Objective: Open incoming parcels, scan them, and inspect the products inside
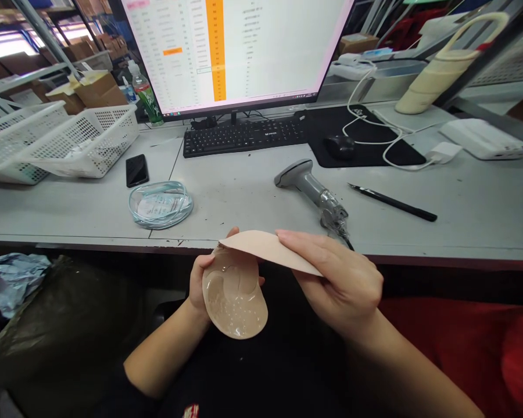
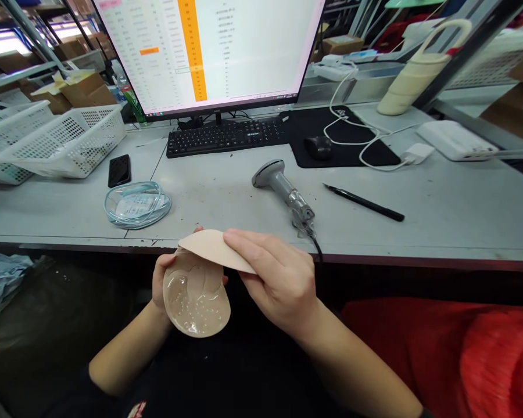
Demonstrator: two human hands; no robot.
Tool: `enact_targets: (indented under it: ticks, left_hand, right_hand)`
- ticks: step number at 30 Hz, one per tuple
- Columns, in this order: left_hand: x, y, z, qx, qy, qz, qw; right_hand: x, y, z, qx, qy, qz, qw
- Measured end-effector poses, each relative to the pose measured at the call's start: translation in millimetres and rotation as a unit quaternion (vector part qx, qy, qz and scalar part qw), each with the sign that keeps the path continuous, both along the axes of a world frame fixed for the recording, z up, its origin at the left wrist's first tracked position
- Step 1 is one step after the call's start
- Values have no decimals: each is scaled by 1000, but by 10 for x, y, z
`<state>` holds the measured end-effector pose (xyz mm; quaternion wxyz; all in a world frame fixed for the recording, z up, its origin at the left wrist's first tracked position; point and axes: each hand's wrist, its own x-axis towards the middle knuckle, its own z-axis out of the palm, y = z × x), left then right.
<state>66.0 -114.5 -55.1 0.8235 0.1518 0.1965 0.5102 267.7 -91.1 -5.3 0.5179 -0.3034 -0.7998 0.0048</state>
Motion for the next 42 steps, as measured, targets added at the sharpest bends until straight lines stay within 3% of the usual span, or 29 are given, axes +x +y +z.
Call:
enact_targets:
  ticks: [12,17,20,22,27,30,32,33,34,35,36,37,38,39,40,42]
  left_hand:
    - [8,-20,-32,-7,-48,-2,999]
    - [33,26,25,-37,-19,60,997]
    - [13,98,100,-41,-29,116,992]
    - [-5,147,143,-67,-45,147,986]
    - [87,146,146,-159,-63,191,967]
    - [191,65,94,-102,16,188,977]
    - [152,61,75,-2,120,170,978]
    - [71,95,81,71,191,168,965]
    - [-58,158,101,153,281,168,932]
    - [-231,248,134,238,382,175,876]
    - [-442,362,180,320,503,175,784]
    - [-673,493,235,367,640,158,657]
    - [-910,633,294,373,748,155,526]
    - [-1132,773,353,357,826,135,414]
    - [-1327,905,410,331,877,95,335]
    - [-1599,1120,512,282,926,-7,252]
  right_hand:
    - [15,58,-35,-17,3,-17,1000]
    - [-50,-63,-96,-43,-68,103,991]
    - [-183,-189,-236,-38,-140,162,976]
    - [-274,-243,-374,-49,-167,162,971]
    - [-359,-191,-767,-74,-125,152,978]
    - [-320,-140,-919,-112,-37,188,975]
    - [-290,-141,-940,-195,69,197,958]
    - [-279,-147,-923,-259,142,189,937]
    - [-271,-151,-890,-332,219,176,900]
    - [-265,-150,-843,-403,293,160,852]
    - [-261,-142,-786,-462,357,146,799]
    - [-259,-125,-725,-507,406,136,748]
    - [-256,-101,-664,-539,440,129,707]
    - [-252,-72,-609,-562,462,124,674]
    - [-247,-40,-562,-580,479,119,648]
    - [-236,18,-502,-610,501,115,603]
